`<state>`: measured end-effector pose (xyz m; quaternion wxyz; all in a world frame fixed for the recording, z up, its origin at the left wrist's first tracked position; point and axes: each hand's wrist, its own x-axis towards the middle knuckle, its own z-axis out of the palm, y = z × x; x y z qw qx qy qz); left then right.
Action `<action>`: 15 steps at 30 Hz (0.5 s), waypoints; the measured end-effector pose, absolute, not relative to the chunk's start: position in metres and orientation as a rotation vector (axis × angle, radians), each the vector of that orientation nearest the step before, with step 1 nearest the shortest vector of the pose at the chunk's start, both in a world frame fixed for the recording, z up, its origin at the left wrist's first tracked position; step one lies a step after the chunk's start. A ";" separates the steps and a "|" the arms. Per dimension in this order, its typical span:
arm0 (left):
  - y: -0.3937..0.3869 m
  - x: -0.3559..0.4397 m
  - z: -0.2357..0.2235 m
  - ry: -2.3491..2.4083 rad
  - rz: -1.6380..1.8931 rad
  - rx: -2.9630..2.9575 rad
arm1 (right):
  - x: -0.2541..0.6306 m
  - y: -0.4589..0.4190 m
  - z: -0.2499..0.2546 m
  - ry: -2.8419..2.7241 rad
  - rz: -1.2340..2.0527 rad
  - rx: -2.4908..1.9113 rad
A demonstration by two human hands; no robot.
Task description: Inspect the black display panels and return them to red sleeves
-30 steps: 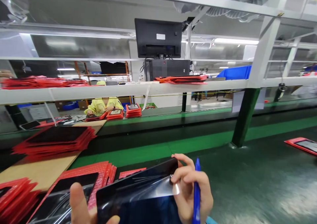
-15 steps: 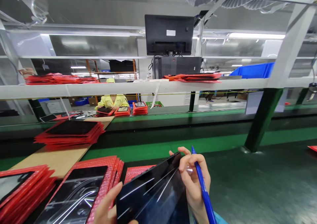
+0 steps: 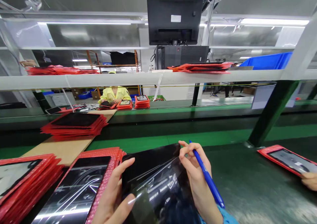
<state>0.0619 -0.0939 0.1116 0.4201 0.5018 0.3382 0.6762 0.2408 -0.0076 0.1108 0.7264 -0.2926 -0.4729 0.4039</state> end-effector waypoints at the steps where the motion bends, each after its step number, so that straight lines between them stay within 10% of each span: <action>1: -0.093 0.061 0.112 0.758 1.654 1.226 | 0.242 -0.006 0.111 -1.020 0.922 -0.647; 15: -0.075 0.057 0.116 0.338 1.425 0.770 | 0.253 0.025 0.094 -0.565 1.162 -0.650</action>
